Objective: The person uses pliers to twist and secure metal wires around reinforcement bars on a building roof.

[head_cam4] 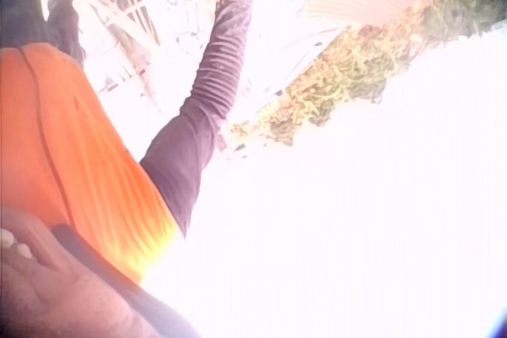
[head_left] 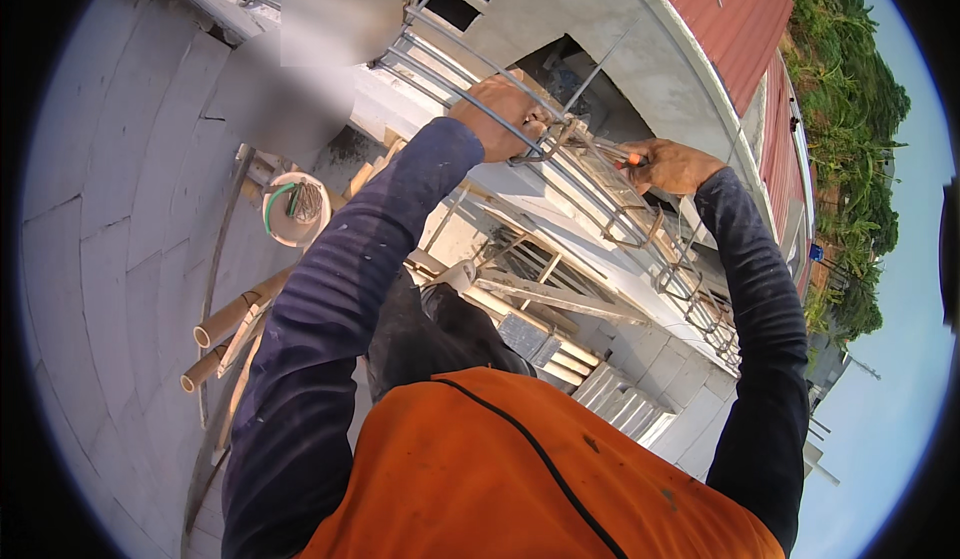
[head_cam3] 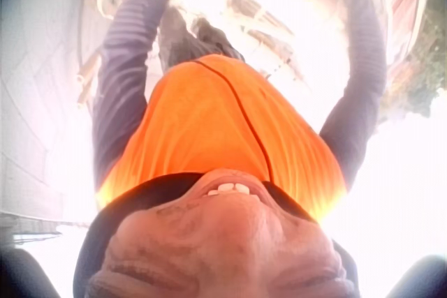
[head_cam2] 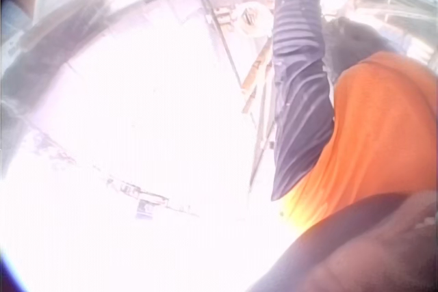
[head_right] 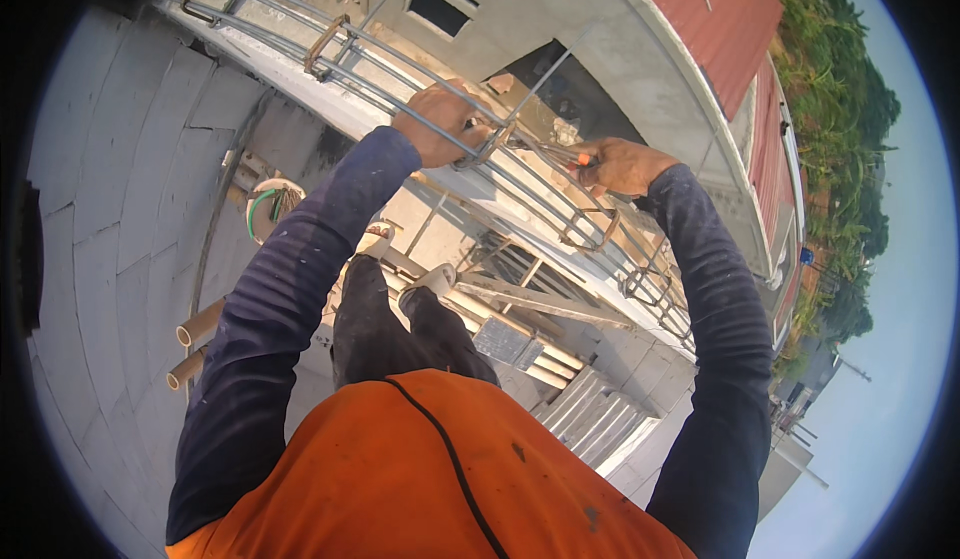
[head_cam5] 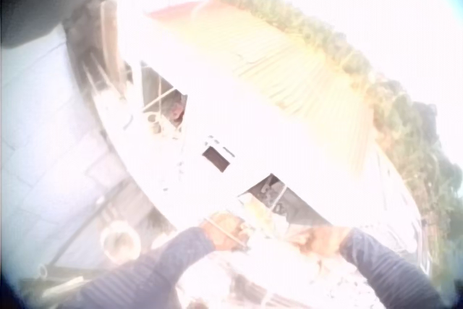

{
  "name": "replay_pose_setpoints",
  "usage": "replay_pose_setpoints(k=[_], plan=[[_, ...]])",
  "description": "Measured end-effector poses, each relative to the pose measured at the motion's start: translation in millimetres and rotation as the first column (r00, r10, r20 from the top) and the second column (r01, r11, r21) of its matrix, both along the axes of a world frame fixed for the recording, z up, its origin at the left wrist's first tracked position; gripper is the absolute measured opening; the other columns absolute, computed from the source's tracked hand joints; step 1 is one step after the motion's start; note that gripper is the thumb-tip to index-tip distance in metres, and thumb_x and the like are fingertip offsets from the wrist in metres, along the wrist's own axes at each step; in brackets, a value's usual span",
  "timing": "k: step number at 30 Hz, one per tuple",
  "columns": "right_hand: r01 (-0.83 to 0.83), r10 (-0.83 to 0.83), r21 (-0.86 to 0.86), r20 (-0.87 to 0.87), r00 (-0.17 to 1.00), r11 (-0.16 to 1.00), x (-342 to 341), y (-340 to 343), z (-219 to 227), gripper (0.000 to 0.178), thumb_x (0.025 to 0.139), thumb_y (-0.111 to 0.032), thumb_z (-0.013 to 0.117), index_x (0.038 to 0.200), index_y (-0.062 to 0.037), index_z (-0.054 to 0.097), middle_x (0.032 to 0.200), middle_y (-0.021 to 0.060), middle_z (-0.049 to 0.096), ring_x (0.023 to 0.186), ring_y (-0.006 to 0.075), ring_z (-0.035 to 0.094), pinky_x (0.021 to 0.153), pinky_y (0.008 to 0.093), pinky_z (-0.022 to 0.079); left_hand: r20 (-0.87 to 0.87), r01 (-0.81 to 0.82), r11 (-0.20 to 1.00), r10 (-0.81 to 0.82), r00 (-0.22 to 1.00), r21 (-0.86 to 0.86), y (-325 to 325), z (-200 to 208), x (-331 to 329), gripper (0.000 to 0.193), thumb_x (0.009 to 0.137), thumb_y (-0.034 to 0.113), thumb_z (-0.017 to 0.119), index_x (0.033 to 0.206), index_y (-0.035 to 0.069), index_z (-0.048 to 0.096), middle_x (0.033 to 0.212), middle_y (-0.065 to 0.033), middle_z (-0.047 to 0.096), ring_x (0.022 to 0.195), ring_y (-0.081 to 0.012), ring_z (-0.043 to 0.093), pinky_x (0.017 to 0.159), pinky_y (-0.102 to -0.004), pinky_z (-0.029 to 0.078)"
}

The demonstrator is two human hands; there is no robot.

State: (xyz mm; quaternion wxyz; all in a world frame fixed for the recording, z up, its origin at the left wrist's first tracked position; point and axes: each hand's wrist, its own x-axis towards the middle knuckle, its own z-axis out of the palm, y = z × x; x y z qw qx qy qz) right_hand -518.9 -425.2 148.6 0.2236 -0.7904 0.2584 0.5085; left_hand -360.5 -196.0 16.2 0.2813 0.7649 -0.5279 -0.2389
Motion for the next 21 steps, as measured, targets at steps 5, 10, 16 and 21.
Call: replay_pose_setpoints(k=[5,10,16,21], plan=[[0.04,-0.039,-0.039,0.031,0.999,0.998,12.6,14.0,15.5,0.056,0.099,-0.037,0.066,0.146,-0.0074,0.06,0.113,0.015,0.073,0.086,0.0214,0.074,0.091,0.0407,0.054,-0.022,0.006,0.996,-0.004,1.0,0.084,1.3,13.4,2.2,0.046,0.093,0.039,0.068,0.091,-0.006,0.074,0.111,-0.0271,0.064,0.101,-0.0411,0.068,0.096,-0.0507,0.055],[-0.136,0.132,-0.072,-0.06,0.99,0.988,26.9,8.6,13.2,0.046,0.098,-0.028,0.066,0.138,-0.0056,0.065,0.108,0.0155,0.073,0.081,0.0205,0.074,0.085,0.0398,0.054,-0.045,0.062,0.995,-0.058,0.997,0.078,2.7,24.0,4.6,0.047,0.094,0.04,0.068,0.087,-0.006,0.074,0.106,-0.0294,0.067,0.103,-0.0405,0.068,0.097,-0.0504,0.055],[-0.134,0.13,-0.048,-0.08,0.988,0.99,38.0,18.0,16.8,0.04,0.093,-0.02,0.067,0.128,-0.0014,0.068,0.103,0.0152,0.073,0.082,0.0224,0.073,0.082,0.0395,0.054,-0.026,0.016,1.0,-0.016,1.0,0.022,1.9,16.1,1.9,0.046,0.094,0.039,0.068,0.087,-0.005,0.074,0.105,-0.0306,0.067,0.104,-0.0418,0.068,0.099,-0.0499,0.054],[-0.124,0.124,-0.062,-0.005,0.992,0.99,32.4,17.4,17.5,0.047,0.09,-0.027,0.069,0.127,0.0023,0.068,0.111,0.0221,0.073,0.098,0.0314,0.071,0.09,0.04,0.053,-0.031,-0.004,0.996,0.006,0.999,0.089,-1.8,9.5,2.1,0.042,0.093,0.037,0.069,0.096,-0.004,0.075,0.108,-0.0291,0.067,0.104,-0.0432,0.067,0.097,-0.0494,0.054]])
